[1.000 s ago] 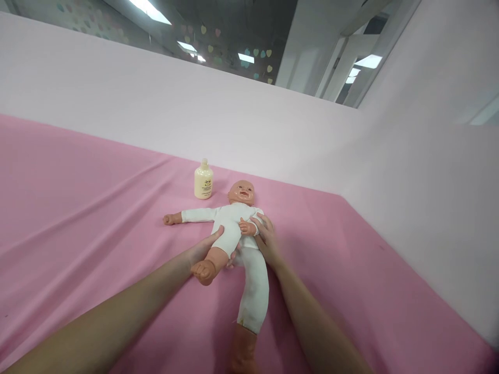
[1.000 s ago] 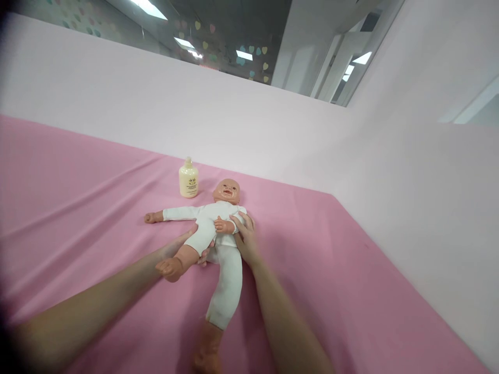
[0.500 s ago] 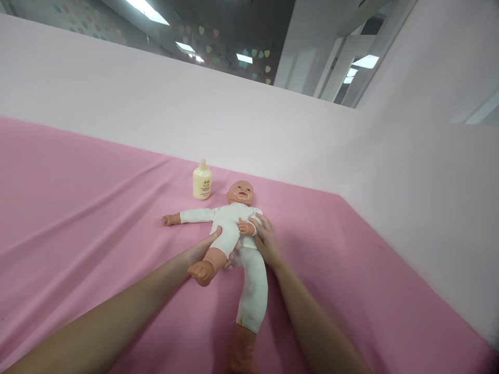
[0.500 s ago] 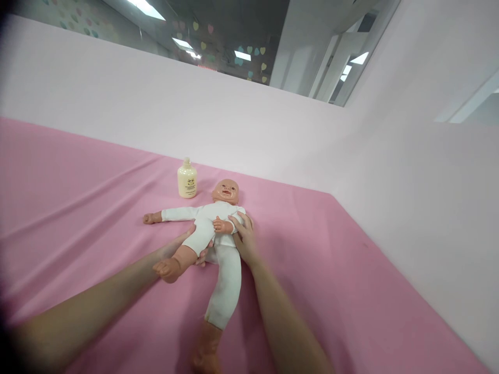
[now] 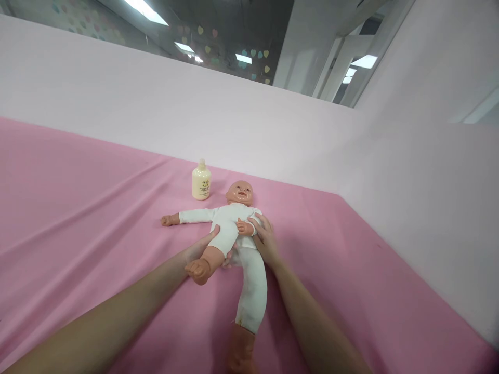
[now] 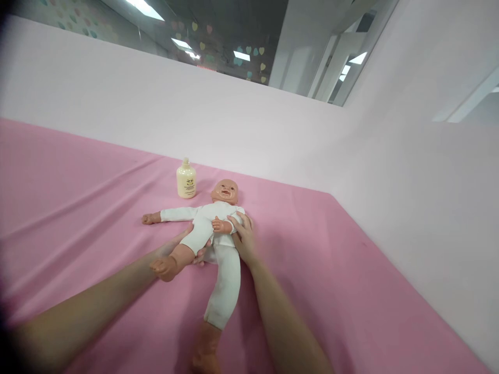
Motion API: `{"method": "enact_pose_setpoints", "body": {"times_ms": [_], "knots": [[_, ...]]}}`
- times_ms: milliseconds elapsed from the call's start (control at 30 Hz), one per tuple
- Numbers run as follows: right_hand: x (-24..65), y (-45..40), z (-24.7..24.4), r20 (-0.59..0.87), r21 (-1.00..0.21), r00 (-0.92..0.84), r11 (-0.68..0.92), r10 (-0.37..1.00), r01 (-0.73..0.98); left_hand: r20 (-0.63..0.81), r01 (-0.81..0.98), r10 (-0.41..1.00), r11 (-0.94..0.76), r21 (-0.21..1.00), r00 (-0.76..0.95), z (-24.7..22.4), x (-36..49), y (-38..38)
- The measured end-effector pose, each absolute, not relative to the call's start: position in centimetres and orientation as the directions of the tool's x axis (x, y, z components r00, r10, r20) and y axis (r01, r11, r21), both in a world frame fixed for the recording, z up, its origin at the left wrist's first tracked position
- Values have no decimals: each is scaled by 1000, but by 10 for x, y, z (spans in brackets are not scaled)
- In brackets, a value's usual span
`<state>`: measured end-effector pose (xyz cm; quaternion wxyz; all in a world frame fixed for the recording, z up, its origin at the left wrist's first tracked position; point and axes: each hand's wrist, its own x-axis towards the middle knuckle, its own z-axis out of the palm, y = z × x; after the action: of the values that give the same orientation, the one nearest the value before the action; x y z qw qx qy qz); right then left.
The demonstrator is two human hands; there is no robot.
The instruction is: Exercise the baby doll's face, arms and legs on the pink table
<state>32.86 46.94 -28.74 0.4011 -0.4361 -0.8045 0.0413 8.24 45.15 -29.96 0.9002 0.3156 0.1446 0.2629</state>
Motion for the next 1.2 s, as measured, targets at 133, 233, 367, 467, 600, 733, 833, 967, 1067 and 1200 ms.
{"method": "enact_pose_setpoints", "body": {"times_ms": [133,233,367,467,600,733,833,967,1067,1200], "knots": [[329,469,-287,601,-413,-304,612,739,674,-91,-379,566,655,653,819,-302,81,453],[329,469,-287,603,-414,-307,618,737,668,-65,-383,563,636,670,824,-304,81,455],[329,469,-287,603,-427,-298,615,740,663,-74,-383,572,634,672,817,-308,81,460],[329,470,-287,610,-431,-293,619,736,657,-100,-387,599,627,676,794,-312,81,463],[330,470,-288,613,-431,-289,617,736,658,-114,-372,587,639,674,801,-312,81,466],[330,470,-288,606,-422,-295,613,739,667,-137,-340,558,663,667,818,-305,82,465],[330,469,-287,601,-413,-306,614,738,672,-184,-336,595,652,679,783,-299,82,461],[329,468,-286,604,-408,-311,619,734,671,-249,-305,603,664,683,758,-291,81,454],[328,469,-286,604,-403,-311,617,734,675,-231,-332,624,650,683,746,-288,79,451],[327,469,-286,599,-410,-310,615,739,674,-270,-308,620,662,683,737,-292,80,453]]}}
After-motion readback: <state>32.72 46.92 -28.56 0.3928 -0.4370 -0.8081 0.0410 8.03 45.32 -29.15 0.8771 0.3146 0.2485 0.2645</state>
